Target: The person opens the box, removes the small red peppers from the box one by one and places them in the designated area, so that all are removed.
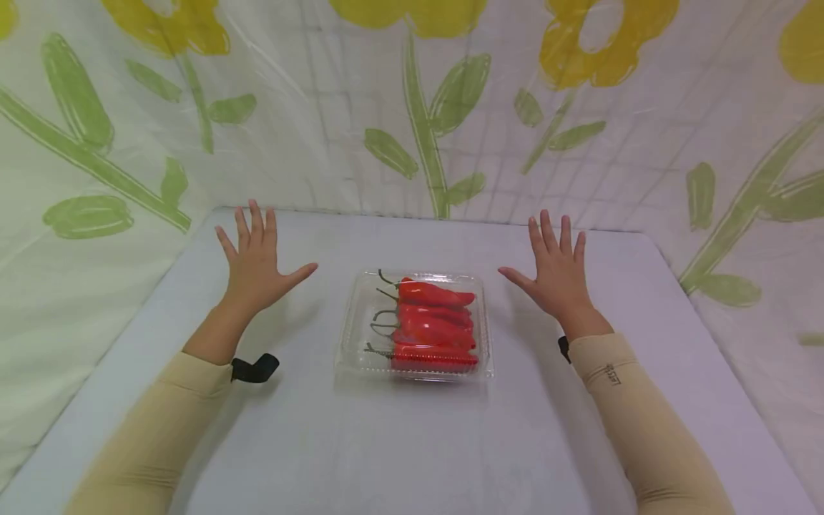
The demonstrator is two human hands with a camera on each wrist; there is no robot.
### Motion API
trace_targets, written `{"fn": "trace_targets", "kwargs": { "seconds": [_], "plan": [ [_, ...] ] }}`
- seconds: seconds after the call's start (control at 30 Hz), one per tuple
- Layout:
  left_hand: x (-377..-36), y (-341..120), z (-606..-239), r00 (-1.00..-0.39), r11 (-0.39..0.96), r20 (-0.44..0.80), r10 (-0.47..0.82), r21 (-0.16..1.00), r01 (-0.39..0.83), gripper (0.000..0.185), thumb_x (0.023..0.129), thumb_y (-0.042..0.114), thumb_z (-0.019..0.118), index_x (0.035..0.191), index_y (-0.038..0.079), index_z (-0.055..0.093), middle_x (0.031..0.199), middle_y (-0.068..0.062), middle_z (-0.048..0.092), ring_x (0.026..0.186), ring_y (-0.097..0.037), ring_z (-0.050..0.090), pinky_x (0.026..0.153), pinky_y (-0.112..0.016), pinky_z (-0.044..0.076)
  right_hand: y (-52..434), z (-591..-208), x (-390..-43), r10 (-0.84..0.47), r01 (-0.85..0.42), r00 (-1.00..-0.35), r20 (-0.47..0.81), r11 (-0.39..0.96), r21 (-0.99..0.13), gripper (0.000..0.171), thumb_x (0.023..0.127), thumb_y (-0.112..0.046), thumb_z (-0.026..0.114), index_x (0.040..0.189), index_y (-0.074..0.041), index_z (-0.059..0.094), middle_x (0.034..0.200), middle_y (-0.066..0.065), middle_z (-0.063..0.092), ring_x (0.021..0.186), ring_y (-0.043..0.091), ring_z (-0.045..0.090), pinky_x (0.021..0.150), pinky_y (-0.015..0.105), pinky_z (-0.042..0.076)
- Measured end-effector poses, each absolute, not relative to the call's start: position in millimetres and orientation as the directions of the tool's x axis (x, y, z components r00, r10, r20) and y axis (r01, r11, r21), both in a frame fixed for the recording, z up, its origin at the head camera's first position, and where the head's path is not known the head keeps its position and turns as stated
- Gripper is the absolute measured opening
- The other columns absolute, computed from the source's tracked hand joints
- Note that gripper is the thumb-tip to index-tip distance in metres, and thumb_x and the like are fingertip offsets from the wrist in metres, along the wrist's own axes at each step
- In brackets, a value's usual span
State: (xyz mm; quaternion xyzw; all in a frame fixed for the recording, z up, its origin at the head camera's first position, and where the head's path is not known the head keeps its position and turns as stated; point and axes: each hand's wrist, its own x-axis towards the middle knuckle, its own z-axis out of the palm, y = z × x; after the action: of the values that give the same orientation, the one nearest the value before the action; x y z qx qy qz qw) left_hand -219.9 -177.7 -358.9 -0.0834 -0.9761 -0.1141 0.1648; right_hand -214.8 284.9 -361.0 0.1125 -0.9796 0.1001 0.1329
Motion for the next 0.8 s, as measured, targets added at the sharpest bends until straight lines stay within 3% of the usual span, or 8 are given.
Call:
{"fn": "trace_targets", "kwargs": {
  "seconds": [0.2, 0.4, 0.53, 0.67, 0.8],
  "plan": [
    [-198, -172, -362, -0.935, 0.913, 0.347, 0.081, 0.349, 0.209, 0.103, 0.081, 0.054, 0.059, 0.149, 0.001, 0.003, 0.155, -0.016, -0.012, 0.142, -0.034, -0.019, 0.107, -0.066, -0.015, 279, -361, -199, -0.186, -0.264, -0.951, 0.246, 0.904, -0.336, 0.096, 0.085, -0.047, 0.060, 0.149, -0.003, 0.005, 0.157, 0.013, -0.007, 0.142, 0.037, -0.015, 0.113, 0.061, -0.006],
    [-177, -165, -364, -0.949, 0.840, 0.310, 0.055, 0.499, 0.211, 0.095, 0.085, 0.045, 0.060, 0.147, -0.003, 0.007, 0.156, -0.018, -0.008, 0.144, -0.034, -0.011, 0.112, -0.062, -0.008, 276, -365, -172, -0.176, -0.256, -0.965, 0.196, 0.810, -0.529, 0.087, 0.091, -0.038, 0.056, 0.148, 0.000, 0.002, 0.155, 0.019, -0.009, 0.141, 0.038, -0.019, 0.111, 0.060, -0.011],
    [-164, -164, -369, -0.957, 0.765, 0.288, 0.019, 0.612, 0.199, 0.089, 0.086, 0.039, 0.061, 0.148, -0.001, 0.011, 0.156, -0.016, -0.009, 0.144, -0.033, -0.011, 0.113, -0.060, -0.006, 278, -369, -152, -0.134, -0.174, -0.985, 0.110, 0.764, -0.622, 0.086, 0.092, -0.038, 0.053, 0.149, -0.004, -0.003, 0.155, 0.013, -0.016, 0.140, 0.036, -0.023, 0.107, 0.067, -0.009],
    [-149, -165, -375, -0.967, 0.703, 0.253, -0.021, 0.691, 0.166, 0.086, 0.087, 0.035, 0.062, 0.148, 0.001, 0.013, 0.156, -0.016, -0.009, 0.144, -0.034, -0.011, 0.113, -0.060, -0.006, 275, -371, -134, -0.088, -0.060, -0.996, -0.006, 0.724, -0.687, 0.095, 0.089, -0.043, 0.056, 0.148, -0.017, -0.015, 0.154, 0.001, -0.023, 0.140, 0.033, -0.024, 0.103, 0.073, -0.001],
    [-133, -165, -378, -0.981, 0.649, 0.188, -0.057, 0.753, 0.106, 0.084, 0.088, 0.034, 0.061, 0.149, 0.004, 0.012, 0.156, -0.011, -0.010, 0.144, -0.032, -0.010, 0.114, -0.058, -0.003, 270, -374, -119, -0.054, 0.038, -0.994, -0.096, 0.648, -0.761, 0.102, 0.086, -0.045, 0.060, 0.143, -0.030, -0.023, 0.153, -0.003, -0.026, 0.141, 0.032, -0.022, 0.105, 0.071, 0.003]
  ]
}}
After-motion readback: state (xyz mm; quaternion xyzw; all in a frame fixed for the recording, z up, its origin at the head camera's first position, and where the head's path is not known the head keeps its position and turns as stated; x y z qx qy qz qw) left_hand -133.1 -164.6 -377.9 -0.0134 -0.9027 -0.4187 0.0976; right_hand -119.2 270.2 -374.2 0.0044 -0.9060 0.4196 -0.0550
